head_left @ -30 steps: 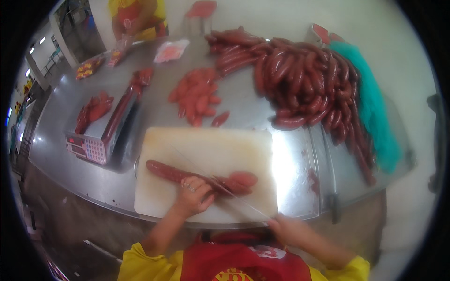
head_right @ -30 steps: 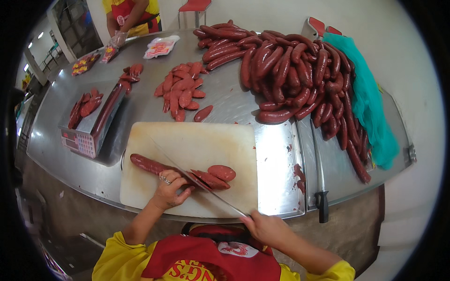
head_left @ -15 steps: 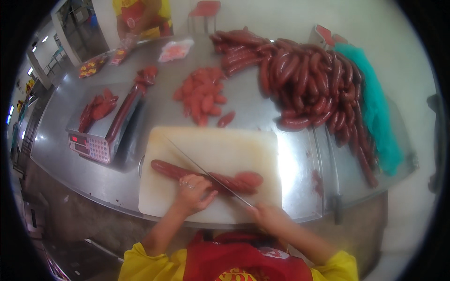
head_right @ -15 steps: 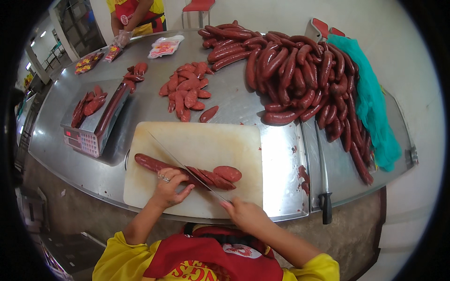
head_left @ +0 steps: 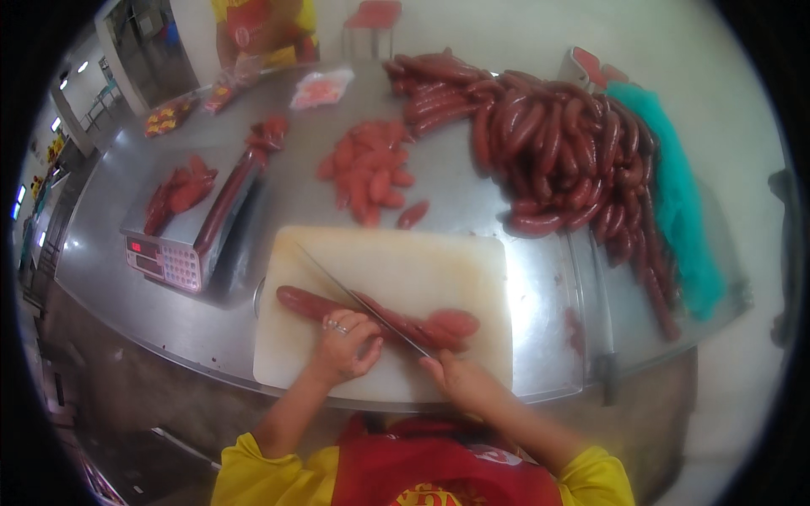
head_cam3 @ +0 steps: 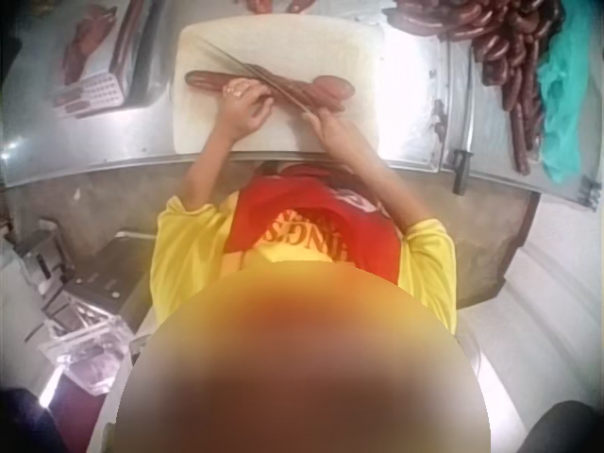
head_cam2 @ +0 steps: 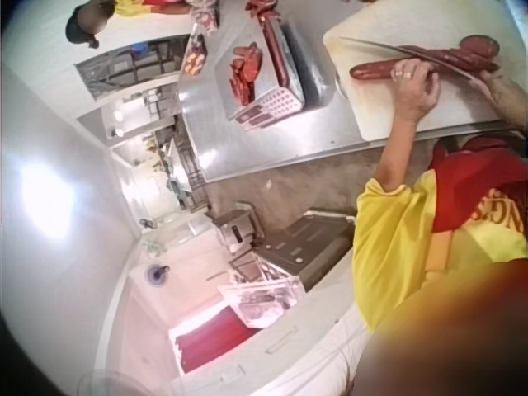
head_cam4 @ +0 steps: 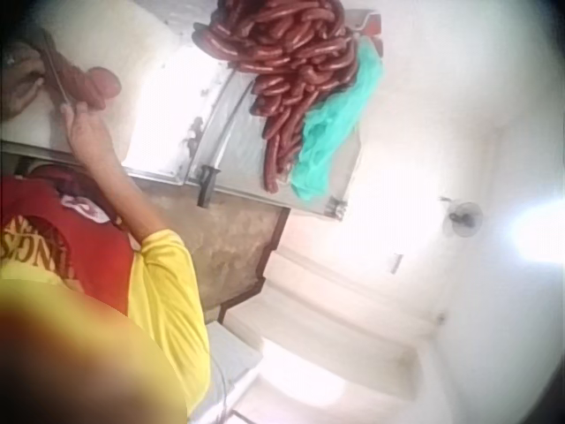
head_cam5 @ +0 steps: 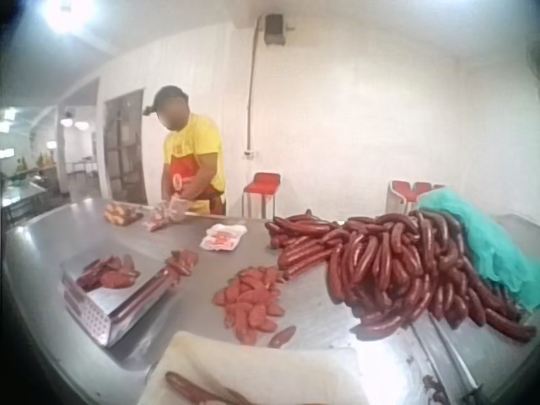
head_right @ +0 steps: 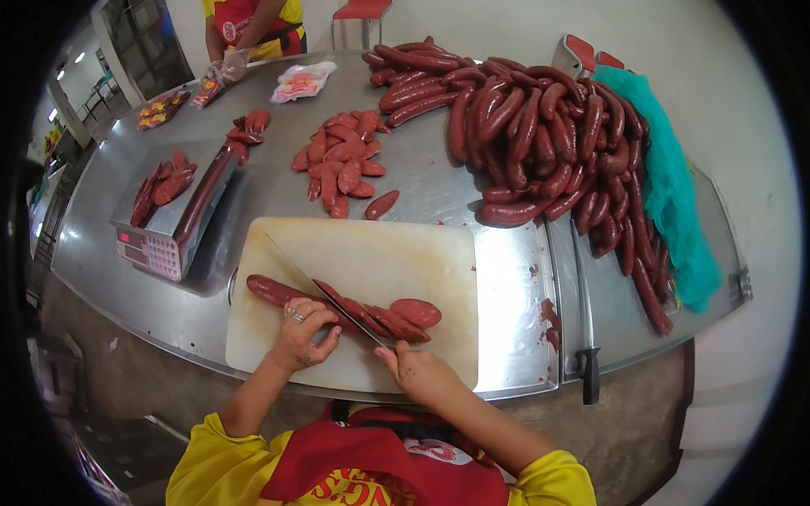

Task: The person slices long pieces of raw meat on a white cutting board using a knife. The person places the sliced pieces onto a digital scale and then moves them aside. Another person in the background is packaging meat into plastic bags.

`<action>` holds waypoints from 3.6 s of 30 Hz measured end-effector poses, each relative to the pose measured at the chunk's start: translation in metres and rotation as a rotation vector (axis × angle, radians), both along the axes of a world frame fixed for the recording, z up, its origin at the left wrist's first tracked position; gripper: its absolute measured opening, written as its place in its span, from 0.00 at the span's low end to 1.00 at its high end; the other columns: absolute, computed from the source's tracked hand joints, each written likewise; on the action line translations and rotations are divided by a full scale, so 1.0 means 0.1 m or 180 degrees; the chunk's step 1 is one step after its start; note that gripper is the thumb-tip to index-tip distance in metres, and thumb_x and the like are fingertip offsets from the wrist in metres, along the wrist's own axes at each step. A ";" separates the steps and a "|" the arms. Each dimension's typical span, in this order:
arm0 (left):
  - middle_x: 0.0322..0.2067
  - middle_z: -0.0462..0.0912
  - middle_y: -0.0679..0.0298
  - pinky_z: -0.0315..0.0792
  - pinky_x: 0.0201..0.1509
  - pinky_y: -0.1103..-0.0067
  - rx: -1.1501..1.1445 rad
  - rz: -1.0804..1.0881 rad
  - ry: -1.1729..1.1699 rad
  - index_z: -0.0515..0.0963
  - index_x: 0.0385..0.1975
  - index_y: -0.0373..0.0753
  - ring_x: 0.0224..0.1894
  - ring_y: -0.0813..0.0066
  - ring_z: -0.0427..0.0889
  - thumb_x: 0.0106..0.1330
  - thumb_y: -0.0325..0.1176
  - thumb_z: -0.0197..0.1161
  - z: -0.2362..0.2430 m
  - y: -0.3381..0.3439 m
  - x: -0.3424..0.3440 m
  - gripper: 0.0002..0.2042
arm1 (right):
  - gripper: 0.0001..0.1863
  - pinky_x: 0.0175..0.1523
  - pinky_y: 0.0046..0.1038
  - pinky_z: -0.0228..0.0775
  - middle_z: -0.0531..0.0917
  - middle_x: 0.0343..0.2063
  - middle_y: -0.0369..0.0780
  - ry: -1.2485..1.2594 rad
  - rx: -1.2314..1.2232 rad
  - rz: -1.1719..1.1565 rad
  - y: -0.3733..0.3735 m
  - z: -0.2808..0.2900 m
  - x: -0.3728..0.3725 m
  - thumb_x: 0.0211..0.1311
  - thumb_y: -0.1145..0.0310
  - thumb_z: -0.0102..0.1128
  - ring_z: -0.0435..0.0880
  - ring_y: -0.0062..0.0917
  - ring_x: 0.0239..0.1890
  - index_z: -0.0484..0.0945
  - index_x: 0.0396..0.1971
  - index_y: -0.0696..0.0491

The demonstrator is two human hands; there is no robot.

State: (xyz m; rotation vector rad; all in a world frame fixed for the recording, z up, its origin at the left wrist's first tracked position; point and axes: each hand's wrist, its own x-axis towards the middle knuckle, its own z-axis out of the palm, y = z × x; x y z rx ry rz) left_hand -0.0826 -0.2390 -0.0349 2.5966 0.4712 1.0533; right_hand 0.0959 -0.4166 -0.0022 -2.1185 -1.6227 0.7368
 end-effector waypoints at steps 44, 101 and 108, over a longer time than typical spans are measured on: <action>0.34 0.74 0.60 0.65 0.48 0.65 -0.0140 0.0335 0.0066 0.74 0.30 0.41 0.41 0.58 0.73 0.42 0.31 0.68 -0.10 0.41 -0.44 0.14 | 0.24 0.21 0.47 0.71 0.79 0.15 0.53 -0.0489 -0.1064 -0.0064 -0.66 0.66 -0.22 0.67 0.49 0.50 0.79 0.52 0.17 0.69 0.28 0.59; 0.32 0.72 0.55 0.65 0.46 0.67 -0.0741 0.1224 -0.0388 0.70 0.28 0.37 0.39 0.56 0.69 0.44 0.24 0.60 -0.11 0.62 -0.70 0.10 | 0.25 0.22 0.48 0.71 0.77 0.14 0.55 -0.0276 -0.0717 0.0019 0.16 0.53 -0.73 0.68 0.49 0.47 0.79 0.53 0.17 0.70 0.24 0.59; 0.32 0.73 0.55 0.66 0.47 0.65 -0.0421 0.1327 -0.0344 0.70 0.29 0.37 0.41 0.55 0.71 0.46 0.25 0.62 -0.20 0.61 -0.71 0.10 | 0.29 0.38 0.47 0.73 0.80 0.24 0.59 0.0384 -0.0293 -0.0072 0.78 -0.12 -0.72 0.70 0.48 0.43 0.81 0.55 0.31 0.76 0.32 0.63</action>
